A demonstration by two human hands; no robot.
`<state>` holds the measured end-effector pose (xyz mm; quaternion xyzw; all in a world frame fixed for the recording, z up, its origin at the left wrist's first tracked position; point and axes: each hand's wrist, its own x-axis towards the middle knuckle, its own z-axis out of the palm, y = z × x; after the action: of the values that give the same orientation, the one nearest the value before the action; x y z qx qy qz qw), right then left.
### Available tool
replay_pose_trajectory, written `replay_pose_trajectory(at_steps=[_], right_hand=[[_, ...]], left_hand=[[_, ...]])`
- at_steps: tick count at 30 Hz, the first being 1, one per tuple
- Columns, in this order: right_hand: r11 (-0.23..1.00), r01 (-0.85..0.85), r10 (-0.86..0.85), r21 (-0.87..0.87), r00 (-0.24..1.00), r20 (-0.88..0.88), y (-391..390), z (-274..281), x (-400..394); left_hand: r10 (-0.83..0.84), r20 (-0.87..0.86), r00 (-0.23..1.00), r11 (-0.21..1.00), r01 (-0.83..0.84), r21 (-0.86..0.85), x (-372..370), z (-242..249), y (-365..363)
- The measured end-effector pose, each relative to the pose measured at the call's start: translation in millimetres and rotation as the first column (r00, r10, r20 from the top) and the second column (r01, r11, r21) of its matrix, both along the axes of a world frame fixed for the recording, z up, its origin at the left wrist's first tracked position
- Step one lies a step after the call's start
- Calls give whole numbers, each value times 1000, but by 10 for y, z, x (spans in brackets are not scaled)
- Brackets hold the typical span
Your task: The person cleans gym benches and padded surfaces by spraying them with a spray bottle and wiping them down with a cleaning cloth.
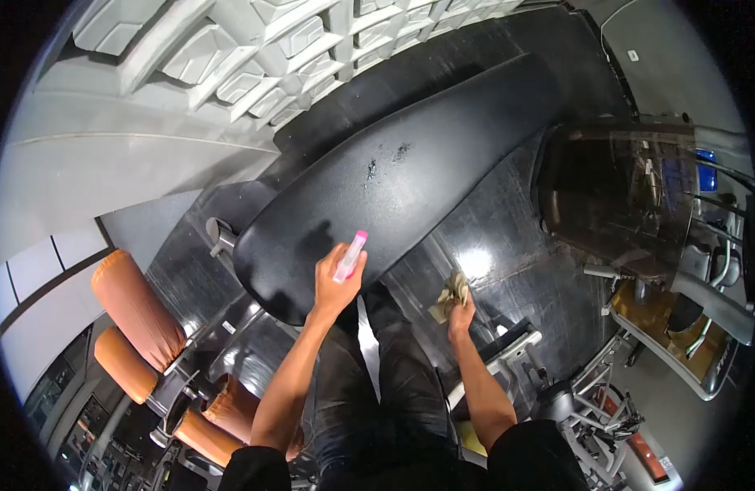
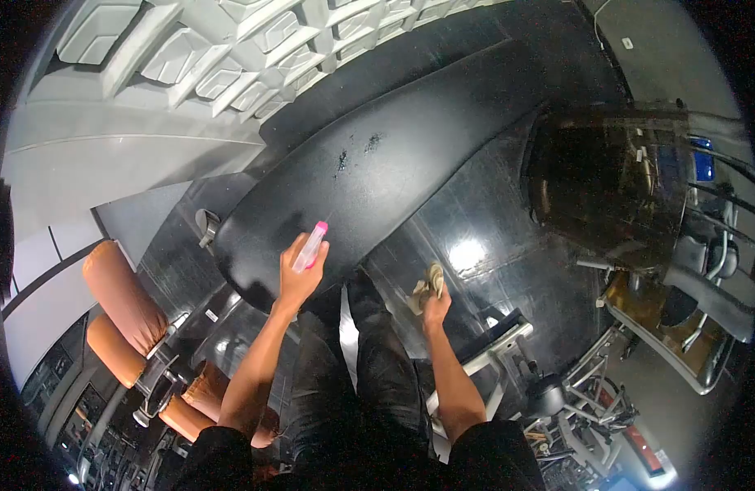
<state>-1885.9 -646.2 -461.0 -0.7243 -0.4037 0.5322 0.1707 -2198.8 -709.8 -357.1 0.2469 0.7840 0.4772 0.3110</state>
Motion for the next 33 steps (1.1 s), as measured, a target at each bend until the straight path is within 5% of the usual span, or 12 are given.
replay_pose_trajectory(at_steps=[5,12,15,19,23,24,26,27,29,30,32,33], right_hand=[[979,-126,124,161,992,20,594,47,-330],[959,-24,59,284,992,-115,1348,-7,-1068],[662,-372,266,650,928,261,1560,-5,-1548],[479,-657,476,582,751,457,1478,51,-2162],[-71,-817,833,572,267,484,1026,-114,-2540],[-73,-817,834,572,265,485,1050,-162,-2558],[-390,-785,810,482,-43,585,1169,-269,-2598],[-392,-784,811,482,-47,583,1304,-271,-2629],[68,-956,793,286,225,566,1554,-224,-2684],[59,-958,796,281,216,566,1512,-228,-2705],[188,-865,627,465,470,621,1384,-212,-2755],[116,-932,735,345,314,601,1274,-238,-2707]], left_hand=[[-175,-49,983,983,177,49,82,96,126],[-139,-28,990,986,141,93,157,147,12],[-110,-52,993,990,114,85,148,155,-145],[-38,36,999,999,38,-11,110,172,-393],[39,41,998,998,-37,-57,55,135,-546],[33,34,999,998,-31,-61,31,136,-574],[51,53,997,997,-47,-63,23,133,-624],[69,71,995,996,-64,-65,9,133,-643],[87,82,993,995,-82,-65,-41,185,-646],[98,92,991,994,-92,-59,-53,205,-646],[121,104,987,992,-117,-42,-64,150,-677],[136,113,984,991,-134,-29,-75,141,-673]])
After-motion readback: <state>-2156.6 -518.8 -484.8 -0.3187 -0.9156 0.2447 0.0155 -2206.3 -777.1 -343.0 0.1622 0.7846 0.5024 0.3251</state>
